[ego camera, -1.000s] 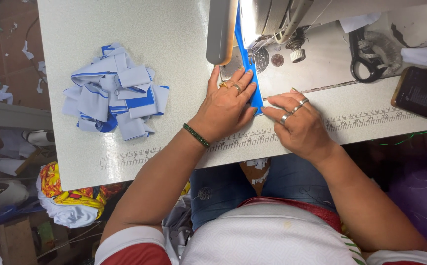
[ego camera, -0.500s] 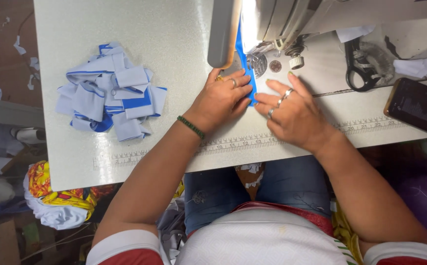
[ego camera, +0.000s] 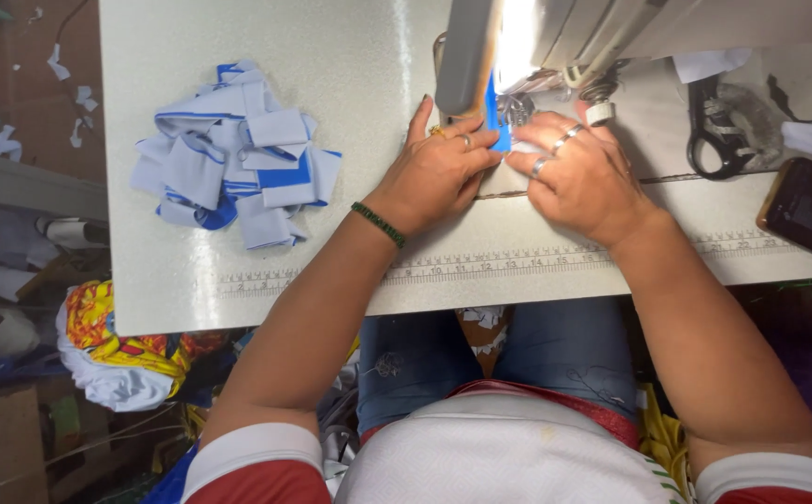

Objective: Sewing small fabric strips together using an industrial sewing machine while occasionally checking a smartphone.

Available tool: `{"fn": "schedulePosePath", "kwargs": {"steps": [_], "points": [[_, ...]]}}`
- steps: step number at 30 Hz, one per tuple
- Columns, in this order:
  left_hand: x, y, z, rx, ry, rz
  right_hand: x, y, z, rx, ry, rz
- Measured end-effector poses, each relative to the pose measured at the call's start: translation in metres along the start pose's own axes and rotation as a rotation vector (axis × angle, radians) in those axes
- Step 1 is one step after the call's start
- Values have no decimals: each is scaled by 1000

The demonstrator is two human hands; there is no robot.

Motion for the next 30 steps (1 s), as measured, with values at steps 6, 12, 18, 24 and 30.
{"fn": "schedulePosePath", "kwargs": {"steps": [6,12,18,24,30], "points": [[-18,1,-12,-141,-137,-11,-7,1,13,80,137,-6],[-52,4,-17,-337,-513,-94,-13,27,33,276,309,277],[-50,-127,41,-676,399,-356,3,49,47,344,270,253],[-93,-171,67,-1090,-155,-297,12,58,48,528,210,125],[-211,-136,25,-841,70,12,18,62,54,426,351,182]]}}
Point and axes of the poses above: each hand's wrist, its own z-axis away from the middle knuckle, its own x-axis out of the palm, y = z × x, the point moved 1 cm from there along -z, towards the middle knuckle, and after that the axes turned 10 degrees about -z, right-handed, at the moved point
